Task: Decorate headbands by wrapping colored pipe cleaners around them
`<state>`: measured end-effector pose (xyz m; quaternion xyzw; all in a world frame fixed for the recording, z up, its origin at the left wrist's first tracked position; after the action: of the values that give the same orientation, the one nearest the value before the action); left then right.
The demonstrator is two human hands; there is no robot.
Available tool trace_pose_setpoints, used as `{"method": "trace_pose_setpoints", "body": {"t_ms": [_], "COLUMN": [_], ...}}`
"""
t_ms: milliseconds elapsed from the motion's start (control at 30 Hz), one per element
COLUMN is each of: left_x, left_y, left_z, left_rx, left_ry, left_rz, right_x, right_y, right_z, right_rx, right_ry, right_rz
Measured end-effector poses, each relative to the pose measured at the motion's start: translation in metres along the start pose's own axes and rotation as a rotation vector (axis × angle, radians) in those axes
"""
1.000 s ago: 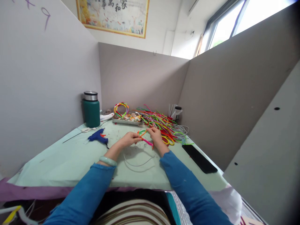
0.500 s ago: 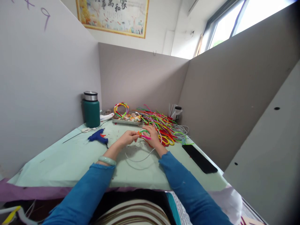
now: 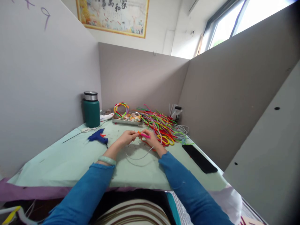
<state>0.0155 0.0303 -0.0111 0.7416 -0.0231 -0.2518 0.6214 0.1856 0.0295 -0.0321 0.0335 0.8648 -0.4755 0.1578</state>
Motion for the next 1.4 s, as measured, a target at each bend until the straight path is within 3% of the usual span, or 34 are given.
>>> {"method": "trace_pose_setpoints", "body": {"t_ms": [133,600,867,1067,1400], "left_x": [-0.001,0.004,0.003,0.002,0.000], "left_y": [0.001,0.011,0.006,0.001,0.002], "left_z": [0.000,0.007,0.000,-0.005,-0.005], "left_rx": [-0.020,0.083,0.219,0.235,0.279], "left_ry": [0.060,0.024,0.121,0.172,0.222], "left_rz": [0.036,-0.004,-0.045,-0.028,-0.030], "right_x": [-0.001,0.002,0.005,0.004,0.007], "right_y": [-0.003,0.008,0.007,0.003,0.004], "right_z": [0.001,-0.003,-0.001,0.003,0.003], "right_rx": [0.029,0.055,0.095,0.125,0.254], "right_ry": [0.045,0.072,0.011,-0.007,-0.151], "right_rz": [-0.051,-0.096,-0.164,-0.288,-0.471]}}
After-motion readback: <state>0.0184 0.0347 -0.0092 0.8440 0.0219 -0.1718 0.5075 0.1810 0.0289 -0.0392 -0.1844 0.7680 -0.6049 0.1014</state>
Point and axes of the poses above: each hand's wrist, its own z-axis away from the middle knuckle, its own x-axis out of the palm, y = z × x, the point moved 1 cm from there along -z, towards the middle knuckle
